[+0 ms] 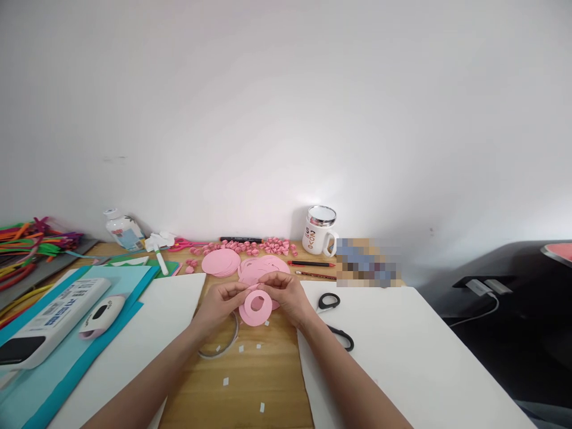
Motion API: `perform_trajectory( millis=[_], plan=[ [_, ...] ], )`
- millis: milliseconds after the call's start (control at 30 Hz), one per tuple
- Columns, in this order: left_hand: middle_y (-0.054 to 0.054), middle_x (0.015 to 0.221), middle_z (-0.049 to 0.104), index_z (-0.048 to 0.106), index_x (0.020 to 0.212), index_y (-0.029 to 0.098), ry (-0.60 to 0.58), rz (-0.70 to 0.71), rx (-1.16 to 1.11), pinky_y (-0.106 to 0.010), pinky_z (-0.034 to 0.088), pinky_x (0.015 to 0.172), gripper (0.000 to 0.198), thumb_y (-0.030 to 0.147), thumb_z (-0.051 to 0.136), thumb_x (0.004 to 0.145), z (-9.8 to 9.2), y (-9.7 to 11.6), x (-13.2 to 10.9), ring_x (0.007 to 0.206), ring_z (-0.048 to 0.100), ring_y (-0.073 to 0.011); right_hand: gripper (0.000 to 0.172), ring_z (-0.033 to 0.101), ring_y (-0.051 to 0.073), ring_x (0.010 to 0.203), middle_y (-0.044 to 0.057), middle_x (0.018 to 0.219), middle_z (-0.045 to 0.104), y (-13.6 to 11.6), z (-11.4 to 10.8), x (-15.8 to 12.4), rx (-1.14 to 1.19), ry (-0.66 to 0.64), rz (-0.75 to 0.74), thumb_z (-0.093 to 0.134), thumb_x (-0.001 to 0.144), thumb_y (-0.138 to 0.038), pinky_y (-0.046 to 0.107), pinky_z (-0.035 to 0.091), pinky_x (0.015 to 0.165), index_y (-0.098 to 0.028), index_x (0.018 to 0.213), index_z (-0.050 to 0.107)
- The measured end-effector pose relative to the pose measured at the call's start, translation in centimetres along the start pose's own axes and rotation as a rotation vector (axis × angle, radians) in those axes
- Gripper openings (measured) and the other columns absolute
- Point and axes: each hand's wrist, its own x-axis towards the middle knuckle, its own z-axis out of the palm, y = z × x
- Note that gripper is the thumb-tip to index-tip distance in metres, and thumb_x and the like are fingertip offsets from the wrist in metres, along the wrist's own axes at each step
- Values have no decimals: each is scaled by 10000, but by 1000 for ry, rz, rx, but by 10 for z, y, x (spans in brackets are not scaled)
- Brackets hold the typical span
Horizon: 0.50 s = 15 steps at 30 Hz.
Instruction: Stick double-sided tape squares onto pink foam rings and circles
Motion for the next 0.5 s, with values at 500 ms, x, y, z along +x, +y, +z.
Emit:
perform_trajectory(
  millis=[500],
  plan=[
    [-45,694,676,671,903,147,4,11,-23,-182,391,353,386,442,628,657,0,0,-1,492,527,-116,247,540,102,557,16,692,651,-3,2,-1,15,-4,0,706,597,-314,201,387,476,-172,796,667]
  ],
)
